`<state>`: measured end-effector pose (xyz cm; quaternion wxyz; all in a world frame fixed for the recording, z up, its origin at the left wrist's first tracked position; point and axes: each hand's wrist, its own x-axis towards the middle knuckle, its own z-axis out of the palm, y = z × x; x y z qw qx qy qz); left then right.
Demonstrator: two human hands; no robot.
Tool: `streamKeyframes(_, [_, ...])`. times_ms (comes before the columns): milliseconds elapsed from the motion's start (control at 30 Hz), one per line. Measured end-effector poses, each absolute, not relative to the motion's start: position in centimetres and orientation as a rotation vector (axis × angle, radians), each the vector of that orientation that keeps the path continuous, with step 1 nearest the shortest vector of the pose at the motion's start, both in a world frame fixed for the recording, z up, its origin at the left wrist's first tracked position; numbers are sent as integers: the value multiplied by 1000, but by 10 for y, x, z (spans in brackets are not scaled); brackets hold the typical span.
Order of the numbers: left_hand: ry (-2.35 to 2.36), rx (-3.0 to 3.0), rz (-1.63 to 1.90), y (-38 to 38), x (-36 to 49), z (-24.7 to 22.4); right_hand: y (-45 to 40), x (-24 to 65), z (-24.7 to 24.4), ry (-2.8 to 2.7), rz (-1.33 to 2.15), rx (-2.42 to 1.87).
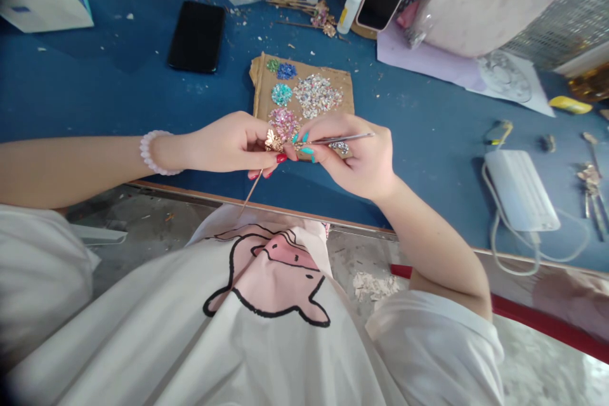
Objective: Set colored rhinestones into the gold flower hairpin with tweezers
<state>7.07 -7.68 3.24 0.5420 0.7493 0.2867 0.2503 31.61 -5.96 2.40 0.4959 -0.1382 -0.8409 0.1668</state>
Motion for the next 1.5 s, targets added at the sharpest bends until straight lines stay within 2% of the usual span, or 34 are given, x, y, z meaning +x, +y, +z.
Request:
streamKeyframes(567, [647,1791,580,-76,69,30,-63,317,24,-2028,474,-461])
streamKeyframes(867, [643,1814,555,-76,69,31,-63,318,25,-2033,537,-312])
streamKeyframes(1500, [648,1833,578,-75,68,29,-61,321,27,-2066,572,-308])
